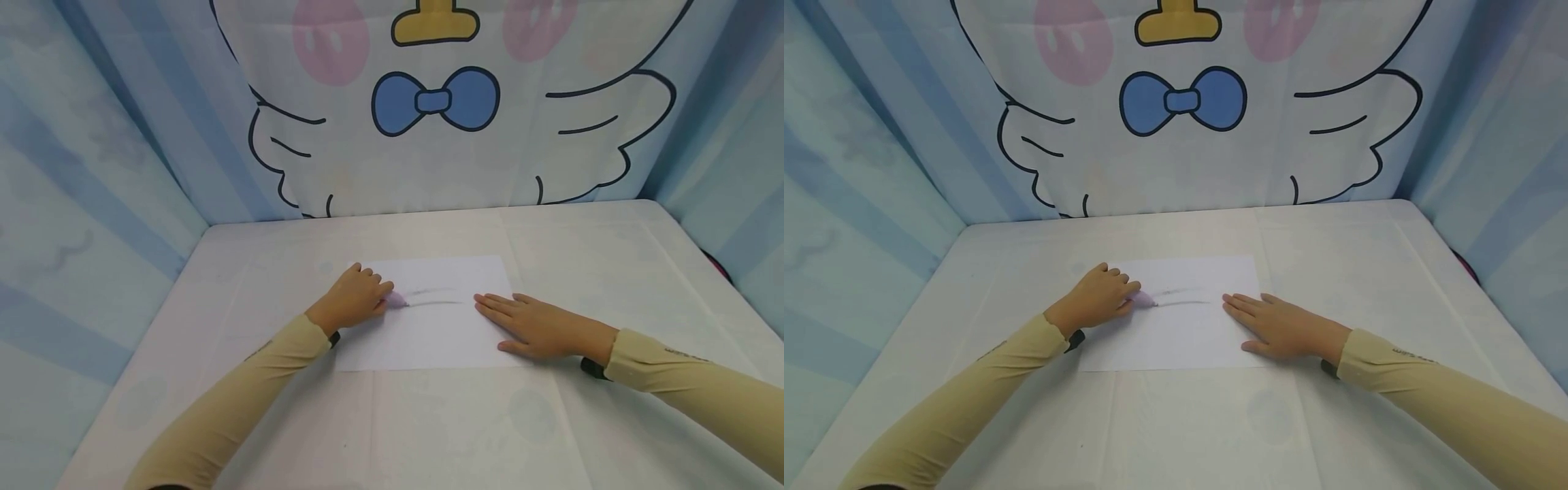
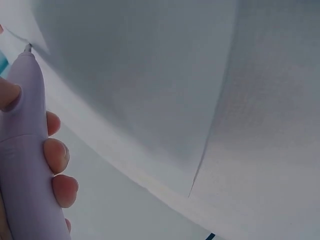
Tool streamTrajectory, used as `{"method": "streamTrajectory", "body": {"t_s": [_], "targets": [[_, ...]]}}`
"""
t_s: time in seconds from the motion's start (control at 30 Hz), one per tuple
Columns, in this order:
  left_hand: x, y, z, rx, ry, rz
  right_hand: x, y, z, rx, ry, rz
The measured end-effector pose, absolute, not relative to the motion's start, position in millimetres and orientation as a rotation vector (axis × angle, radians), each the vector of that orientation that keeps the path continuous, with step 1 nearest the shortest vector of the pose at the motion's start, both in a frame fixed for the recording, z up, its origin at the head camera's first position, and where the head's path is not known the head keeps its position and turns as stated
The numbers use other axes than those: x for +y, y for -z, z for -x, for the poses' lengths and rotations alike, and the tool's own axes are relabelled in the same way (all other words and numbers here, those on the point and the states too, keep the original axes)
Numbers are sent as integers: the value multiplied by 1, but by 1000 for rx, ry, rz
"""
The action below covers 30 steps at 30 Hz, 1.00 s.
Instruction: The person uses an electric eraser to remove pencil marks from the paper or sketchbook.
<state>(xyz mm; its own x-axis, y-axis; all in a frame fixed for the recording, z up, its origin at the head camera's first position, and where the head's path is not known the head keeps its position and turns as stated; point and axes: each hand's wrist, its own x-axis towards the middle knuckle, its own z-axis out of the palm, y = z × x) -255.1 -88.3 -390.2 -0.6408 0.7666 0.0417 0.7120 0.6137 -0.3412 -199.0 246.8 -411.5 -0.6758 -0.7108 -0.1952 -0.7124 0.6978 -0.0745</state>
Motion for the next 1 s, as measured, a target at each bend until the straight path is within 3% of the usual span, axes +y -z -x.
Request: {"method": "streamTrajectory", "body": {"t_s": [1.0], "targets": [[-87,390,256,-2666,-422,1246,244,409,198,2692,-6,1141]]}}
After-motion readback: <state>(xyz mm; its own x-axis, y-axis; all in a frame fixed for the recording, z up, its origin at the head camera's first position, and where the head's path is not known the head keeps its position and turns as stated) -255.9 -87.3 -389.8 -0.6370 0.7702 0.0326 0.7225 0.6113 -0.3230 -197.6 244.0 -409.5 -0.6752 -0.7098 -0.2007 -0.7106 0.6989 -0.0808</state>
